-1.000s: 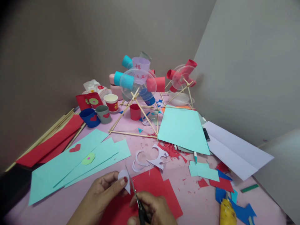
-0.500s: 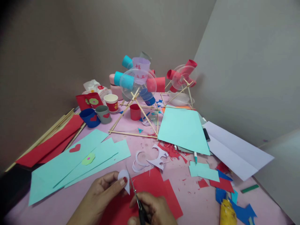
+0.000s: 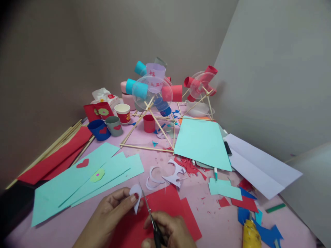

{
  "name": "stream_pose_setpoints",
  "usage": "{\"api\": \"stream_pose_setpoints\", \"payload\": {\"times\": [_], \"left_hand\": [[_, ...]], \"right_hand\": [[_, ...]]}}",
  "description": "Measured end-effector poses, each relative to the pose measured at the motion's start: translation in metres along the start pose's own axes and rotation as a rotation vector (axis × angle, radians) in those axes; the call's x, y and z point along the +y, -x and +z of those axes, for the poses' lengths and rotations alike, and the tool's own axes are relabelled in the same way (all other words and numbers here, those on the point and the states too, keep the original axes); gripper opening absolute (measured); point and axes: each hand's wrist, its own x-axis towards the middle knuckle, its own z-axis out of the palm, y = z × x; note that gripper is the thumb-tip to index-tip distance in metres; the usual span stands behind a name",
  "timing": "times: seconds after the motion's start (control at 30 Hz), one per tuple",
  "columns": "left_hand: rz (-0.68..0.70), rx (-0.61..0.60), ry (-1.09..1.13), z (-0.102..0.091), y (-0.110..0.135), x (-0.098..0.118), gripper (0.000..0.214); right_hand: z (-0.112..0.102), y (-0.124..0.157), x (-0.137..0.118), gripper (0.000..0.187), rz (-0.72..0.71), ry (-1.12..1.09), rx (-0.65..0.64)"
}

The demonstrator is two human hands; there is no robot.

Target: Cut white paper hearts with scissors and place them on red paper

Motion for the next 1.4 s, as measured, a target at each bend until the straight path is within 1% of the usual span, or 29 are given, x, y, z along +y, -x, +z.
{"api": "stream_pose_setpoints", "payload": {"times": [0.13,0.3,0.43,0.57,0.73,0.93,1.07,1.2,1.4], "left_hand": [[0.006,-0.047,-0.005,-0.001,0.000,0.002,0.023],[0.029,0.006,0.010,0.003,0.004,0.004,0.022],[0.016,-0.010,0.005,0.002,0.001,0.002,0.023],[-0.002,-0.088,-0.008,-0.003,-0.003,-0.003,0.026],[-0.006,-0.167,0.008,-0.005,-0.004,-0.007,0.026],[0.017,-0.136,-0.005,-0.004,-0.004,-0.005,0.024],[-0.003,-0.137,-0.007,-0.003,-0.004,-0.004,0.024],[0.007,-0.081,0.006,-0.002,-0.002,-0.004,0.023],[-0.011,-0.068,0.008,-0.001,-0.003,-0.005,0.024]], "right_hand": [[0.000,-0.001,0.000,0.046,-0.009,0.018,0.006],[-0.001,-0.001,0.000,0.046,-0.010,0.021,0.003],[-0.001,-0.001,0.001,0.048,-0.008,0.017,-0.004],[0.000,-0.001,0.001,0.050,-0.003,0.022,-0.019],[0.001,-0.002,0.000,0.049,-0.026,0.035,0.001],[0.000,-0.002,0.003,0.046,-0.036,0.055,0.014],[-0.001,0.000,0.003,0.046,-0.035,0.055,0.007],[-0.001,0.000,0.002,0.045,-0.037,0.043,0.020],[-0.001,-0.001,0.003,0.045,-0.030,0.038,0.023]]}}
